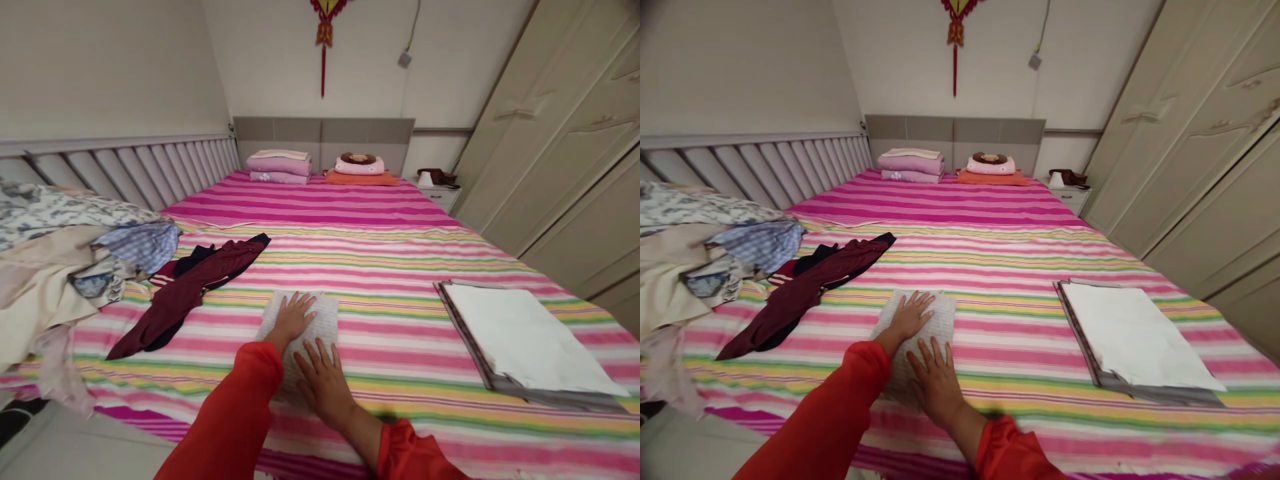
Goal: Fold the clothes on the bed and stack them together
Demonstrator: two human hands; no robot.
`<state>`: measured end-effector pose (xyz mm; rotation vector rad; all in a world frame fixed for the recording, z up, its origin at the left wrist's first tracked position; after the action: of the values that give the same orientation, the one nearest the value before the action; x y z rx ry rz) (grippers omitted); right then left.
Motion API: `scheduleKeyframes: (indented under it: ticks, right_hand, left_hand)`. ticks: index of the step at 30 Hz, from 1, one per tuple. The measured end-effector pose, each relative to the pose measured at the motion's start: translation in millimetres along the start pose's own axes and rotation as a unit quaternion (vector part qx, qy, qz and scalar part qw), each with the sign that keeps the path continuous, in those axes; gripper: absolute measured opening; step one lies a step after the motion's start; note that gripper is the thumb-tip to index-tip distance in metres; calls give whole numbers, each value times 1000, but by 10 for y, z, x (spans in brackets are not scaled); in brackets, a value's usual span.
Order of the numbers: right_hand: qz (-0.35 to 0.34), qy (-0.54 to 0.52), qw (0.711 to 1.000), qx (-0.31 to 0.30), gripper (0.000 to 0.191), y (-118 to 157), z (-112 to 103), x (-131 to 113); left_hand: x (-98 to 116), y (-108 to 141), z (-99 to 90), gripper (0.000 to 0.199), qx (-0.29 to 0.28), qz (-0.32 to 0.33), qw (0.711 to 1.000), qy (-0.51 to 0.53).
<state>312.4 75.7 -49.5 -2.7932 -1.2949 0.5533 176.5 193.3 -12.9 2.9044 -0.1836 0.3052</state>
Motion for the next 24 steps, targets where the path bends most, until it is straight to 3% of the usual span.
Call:
scheduleKeyframes:
  ticks: [3, 6, 11, 17, 24]
  right_hand:
    - [-3, -23, 999, -30, 56, 97, -74, -39]
    - [37, -66, 997, -25, 43, 119, -249, -53]
    - [88, -72, 993, 41, 44, -309, -587, -29]
    - [127, -65, 990, -22, 47, -876, -471, 337]
    - [231, -99, 968, -26, 49, -863, -443, 838]
  left_hand:
    - [2, 69, -84, 48, 7, -17, 1000, 13]
    - [-73, 225, -173, 52, 41, -64, 997, 22]
    - [-303, 588, -113, 50, 132, -169, 977, 18]
    - [-382, 691, 23, 48, 172, -169, 970, 24]
    - [-380, 684, 13, 44, 213, -145, 965, 48]
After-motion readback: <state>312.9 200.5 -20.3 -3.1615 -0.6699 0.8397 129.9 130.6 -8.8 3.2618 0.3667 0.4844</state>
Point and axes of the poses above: each hand's wrist, its own y-axis away from the middle knuckle, its own z-axis out of the palm, x = y × z, the point moved 5 cm from there along -y, towards the middle knuckle, and after that the axes turned 10 degrees about -x, right-handed, at the moved point
